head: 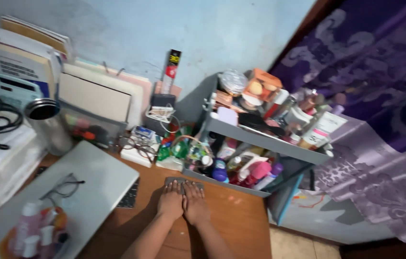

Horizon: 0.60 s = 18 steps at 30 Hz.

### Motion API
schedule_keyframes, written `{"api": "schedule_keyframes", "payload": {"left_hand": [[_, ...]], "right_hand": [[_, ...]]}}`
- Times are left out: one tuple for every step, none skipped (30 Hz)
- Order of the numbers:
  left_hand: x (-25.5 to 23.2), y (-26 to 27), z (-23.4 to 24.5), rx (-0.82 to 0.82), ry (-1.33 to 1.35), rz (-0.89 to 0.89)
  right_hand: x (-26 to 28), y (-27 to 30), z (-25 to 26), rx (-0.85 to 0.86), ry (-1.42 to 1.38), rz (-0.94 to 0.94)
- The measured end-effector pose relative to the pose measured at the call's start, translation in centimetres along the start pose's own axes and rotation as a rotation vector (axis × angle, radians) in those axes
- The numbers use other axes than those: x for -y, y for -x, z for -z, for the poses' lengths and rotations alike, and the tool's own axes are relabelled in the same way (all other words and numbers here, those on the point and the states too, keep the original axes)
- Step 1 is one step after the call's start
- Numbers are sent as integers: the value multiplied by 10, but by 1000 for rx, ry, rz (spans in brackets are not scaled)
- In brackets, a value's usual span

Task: Cleaning a wooden desk surface using a cloth.

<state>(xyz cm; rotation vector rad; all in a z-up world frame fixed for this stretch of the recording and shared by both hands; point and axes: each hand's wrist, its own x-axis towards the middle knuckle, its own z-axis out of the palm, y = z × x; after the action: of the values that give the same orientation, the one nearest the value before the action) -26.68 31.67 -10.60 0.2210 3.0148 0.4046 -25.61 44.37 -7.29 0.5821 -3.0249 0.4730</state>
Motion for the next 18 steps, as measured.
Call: {"api": "schedule_keyframes", "payload": {"left_hand": [[-13, 1, -1, 1, -2, -1], [-27, 0, -3, 0, 3, -1], [-40, 0, -4, 0, 8, -1], [-54, -1, -6, -1, 5, -3], [-67, -2, -8, 8, -2, -8], [-81, -3, -9, 17, -9, -13], [-94, -6, -17, 15, -11, -14], [-107, -9, -24, 6, 8, -18], [-120, -12, -31, -3, 27, -22], [-133, -16, -37, -3, 25, -27], [-147, -19, -43, 5, 8, -36], [-160, -21, -48, 13, -9, -44], [-174, -21, -48, 13, -10, -48], [-186, -20, -48, 21, -17, -56], [-199, -19, -49, 30, -24, -65], [-209, -19, -52, 31, -27, -68], [-219, -20, -55, 36, -54, -92], [-229, -19, -59, 42, -82, -117]], "right_hand": [[-9, 7, 7, -1, -2, -1], [-20, 13, 14, -3, -3, 0], [-30, 19, 20, -5, -4, 1], [-42, 25, 24, -7, -5, 0], [-53, 30, 27, -5, -12, -5], [-65, 36, 31, -2, -18, -11], [-79, 42, 33, -5, -19, -12], [-92, 48, 34, -11, -10, -14], [-106, 54, 35, -18, -1, -16], [-118, 60, 39, -21, -1, -20], [-130, 67, 43, -21, -8, -33], [-141, 73, 47, -22, -15, -46], [-153, 79, 49, -25, -15, -49], [-164, 86, 51, -38, -2, -46], [-175, 92, 53, -52, 12, -43], [-182, 98, 57, -53, 10, -46], [-189, 104, 61, -41, 16, -77], [-196, 110, 64, -29, 20, -109]]}}
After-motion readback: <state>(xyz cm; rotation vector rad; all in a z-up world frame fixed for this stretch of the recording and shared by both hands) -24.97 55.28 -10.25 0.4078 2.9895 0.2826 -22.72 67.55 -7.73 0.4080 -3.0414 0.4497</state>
